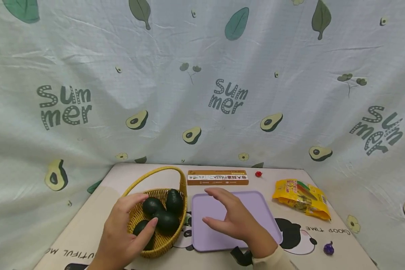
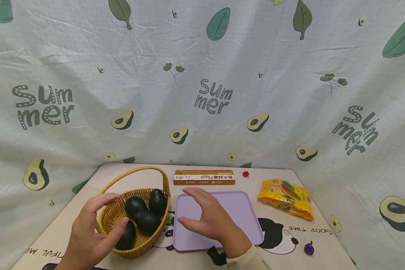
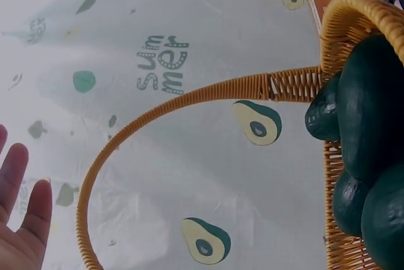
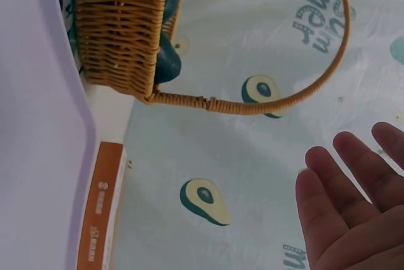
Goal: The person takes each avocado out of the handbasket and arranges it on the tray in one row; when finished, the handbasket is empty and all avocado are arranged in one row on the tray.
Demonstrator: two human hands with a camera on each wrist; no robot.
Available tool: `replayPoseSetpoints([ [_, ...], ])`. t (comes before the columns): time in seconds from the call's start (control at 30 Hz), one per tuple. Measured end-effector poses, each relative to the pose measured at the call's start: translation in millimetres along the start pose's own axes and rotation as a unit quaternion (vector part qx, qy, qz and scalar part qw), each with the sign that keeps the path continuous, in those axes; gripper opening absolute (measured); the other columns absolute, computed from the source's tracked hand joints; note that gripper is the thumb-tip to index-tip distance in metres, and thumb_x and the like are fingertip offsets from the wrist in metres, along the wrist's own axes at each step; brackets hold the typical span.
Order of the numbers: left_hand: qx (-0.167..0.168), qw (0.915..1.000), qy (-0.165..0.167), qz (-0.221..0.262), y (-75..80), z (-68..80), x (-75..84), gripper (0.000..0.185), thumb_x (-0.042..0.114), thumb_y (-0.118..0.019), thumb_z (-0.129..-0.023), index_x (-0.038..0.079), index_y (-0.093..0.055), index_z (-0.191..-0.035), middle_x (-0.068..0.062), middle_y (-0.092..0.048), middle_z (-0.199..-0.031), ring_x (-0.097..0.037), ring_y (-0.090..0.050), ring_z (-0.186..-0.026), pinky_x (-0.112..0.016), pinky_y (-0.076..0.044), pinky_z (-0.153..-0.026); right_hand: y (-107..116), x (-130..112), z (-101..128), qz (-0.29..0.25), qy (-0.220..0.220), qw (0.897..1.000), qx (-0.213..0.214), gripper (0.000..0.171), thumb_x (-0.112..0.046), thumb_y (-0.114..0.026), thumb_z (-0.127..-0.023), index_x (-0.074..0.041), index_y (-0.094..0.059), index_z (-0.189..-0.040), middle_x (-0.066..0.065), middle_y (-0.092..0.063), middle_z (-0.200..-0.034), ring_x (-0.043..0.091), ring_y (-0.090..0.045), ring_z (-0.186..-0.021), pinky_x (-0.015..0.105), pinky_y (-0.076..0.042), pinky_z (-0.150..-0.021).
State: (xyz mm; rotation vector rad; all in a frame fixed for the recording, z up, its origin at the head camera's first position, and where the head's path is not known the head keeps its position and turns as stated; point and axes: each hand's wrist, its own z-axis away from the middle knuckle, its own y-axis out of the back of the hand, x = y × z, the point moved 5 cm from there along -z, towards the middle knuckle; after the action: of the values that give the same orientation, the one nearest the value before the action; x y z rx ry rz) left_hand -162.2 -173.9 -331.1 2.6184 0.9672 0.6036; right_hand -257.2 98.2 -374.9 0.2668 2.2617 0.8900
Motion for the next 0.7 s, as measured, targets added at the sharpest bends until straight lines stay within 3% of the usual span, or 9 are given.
replayPoseSetpoints([
  [0.17, 0.037, 0.9981, 0.049, -0.007, 11.3, 1.9, -3.7, 0.065, 0.032, -0.075, -0.091, -0.003, -0.052, -0.139, -0.018, -0.061, -0.129, -0.005, -0.050, -0.128, -0.008, -0.035, -0.114, -7.8, 0.8, -10.4, 0.000, -0.009, 1.000, -0.024, 0.067, -0.044, -0.079, -0.089, -0.025, -0.052, -0.148, -0.009, -0.055, -0.148, 0.013, -0.056, -0.132, 0.041, -0.056, -0.108],
  [0.37, 0.093, 0.9928, 0.067, -0.035, 21.4, 1.8, -9.4, 0.063, 0.034, -0.073, -0.091, -0.006, -0.054, -0.137, -0.023, -0.061, -0.129, -0.005, -0.049, -0.130, -0.010, -0.035, -0.116, -14.2, 1.5, -21.6, -0.008, -0.002, 0.999, -0.035, 0.066, -0.039, -0.080, -0.090, -0.019, -0.054, -0.147, -0.001, -0.057, -0.148, 0.014, -0.056, -0.133, 0.040, -0.055, -0.108],
  [0.53, 0.091, 0.9866, 0.121, -0.060, 27.4, 4.9, -16.0, 0.070, 0.008, -0.080, -0.077, -0.003, -0.052, -0.141, -0.021, -0.059, -0.135, -0.004, -0.046, -0.133, -0.010, -0.032, -0.116, -21.1, 7.0, -29.4, -0.026, -0.019, 0.998, -0.048, 0.066, -0.039, -0.081, -0.089, -0.021, -0.054, -0.147, -0.007, -0.055, -0.148, 0.013, -0.056, -0.133, 0.037, -0.054, -0.110],
  [0.7, 0.085, 0.9808, 0.160, -0.073, 29.8, 6.5, -22.1, 0.075, -0.001, -0.084, -0.074, 0.003, -0.053, -0.142, -0.016, -0.059, -0.139, -0.008, -0.049, -0.127, -0.006, -0.032, -0.112, -29.4, 11.8, -39.2, -0.055, -0.034, 0.996, -0.060, 0.066, -0.036, -0.083, -0.088, -0.021, -0.055, -0.145, -0.010, -0.056, -0.146, 0.012, -0.055, -0.134, 0.037, -0.051, -0.113],
])
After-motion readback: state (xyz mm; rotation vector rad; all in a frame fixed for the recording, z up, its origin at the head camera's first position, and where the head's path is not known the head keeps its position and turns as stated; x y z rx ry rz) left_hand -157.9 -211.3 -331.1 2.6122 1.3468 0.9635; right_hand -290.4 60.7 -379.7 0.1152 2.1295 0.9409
